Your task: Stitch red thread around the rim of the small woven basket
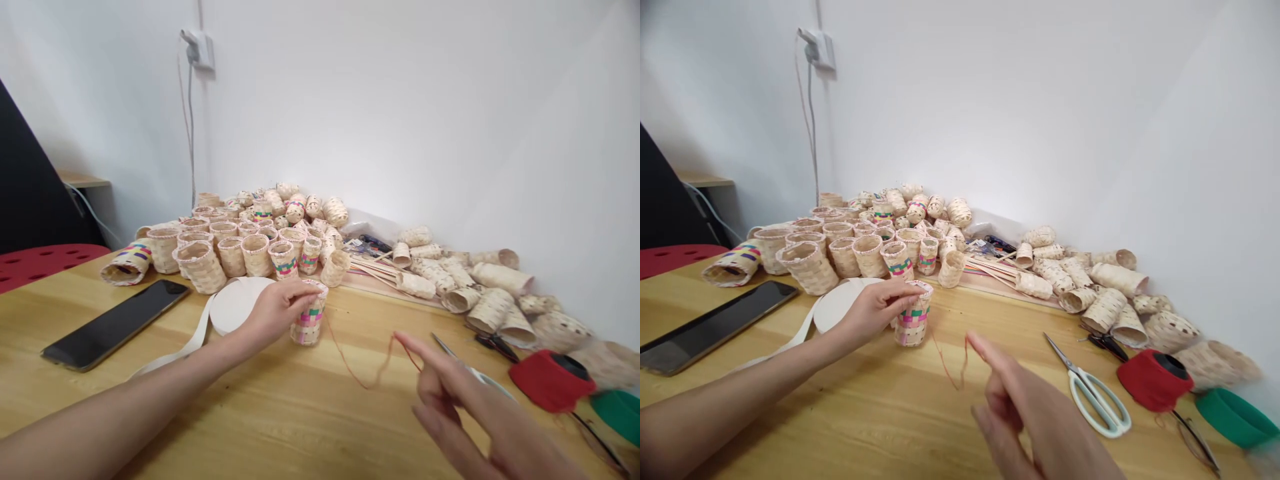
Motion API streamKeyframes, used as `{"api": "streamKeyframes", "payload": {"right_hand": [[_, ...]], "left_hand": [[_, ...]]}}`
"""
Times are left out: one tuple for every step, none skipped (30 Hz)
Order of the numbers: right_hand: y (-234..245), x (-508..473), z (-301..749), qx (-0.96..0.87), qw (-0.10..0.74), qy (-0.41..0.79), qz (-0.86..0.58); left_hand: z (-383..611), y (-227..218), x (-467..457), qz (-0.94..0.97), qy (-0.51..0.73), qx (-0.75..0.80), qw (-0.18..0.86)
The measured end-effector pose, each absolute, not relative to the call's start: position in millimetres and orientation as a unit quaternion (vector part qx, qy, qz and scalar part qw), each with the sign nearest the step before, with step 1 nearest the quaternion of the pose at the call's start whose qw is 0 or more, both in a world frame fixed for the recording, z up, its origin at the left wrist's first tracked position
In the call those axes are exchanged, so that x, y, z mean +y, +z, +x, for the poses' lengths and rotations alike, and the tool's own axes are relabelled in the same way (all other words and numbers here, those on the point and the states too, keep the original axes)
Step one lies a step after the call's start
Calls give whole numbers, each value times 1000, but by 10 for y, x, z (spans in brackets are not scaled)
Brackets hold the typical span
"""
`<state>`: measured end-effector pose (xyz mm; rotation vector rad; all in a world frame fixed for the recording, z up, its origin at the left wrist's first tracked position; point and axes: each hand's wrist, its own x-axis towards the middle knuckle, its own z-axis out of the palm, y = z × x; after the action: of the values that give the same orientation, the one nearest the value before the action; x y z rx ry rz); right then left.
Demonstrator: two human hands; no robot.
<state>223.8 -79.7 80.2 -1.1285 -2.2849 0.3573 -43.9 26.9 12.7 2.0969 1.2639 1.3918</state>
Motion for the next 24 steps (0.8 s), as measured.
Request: {"api": "streamKeyframes", "payload": {"right_hand": [[813,-691,2203,-845,272,148,-436],[819,-596,2193,-836,266,163,-452],[823,-515,2204,-824,264,180,-467],[823,-448,2231,-812,268,200,-479],[819,-394,2270,-800,274,221,-486],[807,-352,2316,-788,283,242,-491],[788,-319,2367,-773,294,265,-496],[759,-295,2418,-756,308,288,-501],[724,-279,2470,-736,326,312,-505],[684,-269,2520,-713,348,338,-506],[643,-267,2569,-689,373,368,-501],[605,-271,2617,-661,402,400,-492],[574,-281,2663,-631,431,430,-481],[551,-296,2709,-600,460,456,-470],[535,-314,2756,-569,486,478,-460],[526,-335,2803,-539,511,492,-454],[520,-356,2854,-511,536,499,-449],[516,-375,2908,-487,559,501,-446],[509,-391,2967,-466,582,499,-442],[500,-404,3032,-448,602,494,-440],[486,-414,3101,-433,623,484,-437],[471,-423,3174,-420,641,471,-437],[455,-432,3248,-409,657,455,-440],[440,-442,3319,-398,673,435,-447]], "left_hand": [[-442,111,270,735,485,446,161],[-450,93,278,733,483,451,158],[-460,75,289,731,483,456,156],[-470,58,301,729,484,460,153],[-480,46,314,727,485,463,148],[-487,38,324,724,488,466,143],[-492,36,331,722,491,467,138],[-494,39,335,718,497,468,135],[-494,47,336,714,504,468,133],[-494,57,336,710,510,467,131],[-495,68,335,707,516,465,131],[-499,80,334,705,520,465,129],[-505,91,335,703,523,466,125],[-514,101,338,700,524,470,121],[-525,110,342,697,523,477,117],[-537,119,348,690,524,486,114],[-550,126,355,685,523,495,110],[-563,132,362,679,520,507,107],[-578,135,370,671,519,519,103],[-593,135,379,666,516,528,103],[-609,132,390,662,515,535,102],[-626,125,404,658,515,539,101],[-642,116,420,654,517,543,102],[-657,107,436,649,519,546,103]]}}
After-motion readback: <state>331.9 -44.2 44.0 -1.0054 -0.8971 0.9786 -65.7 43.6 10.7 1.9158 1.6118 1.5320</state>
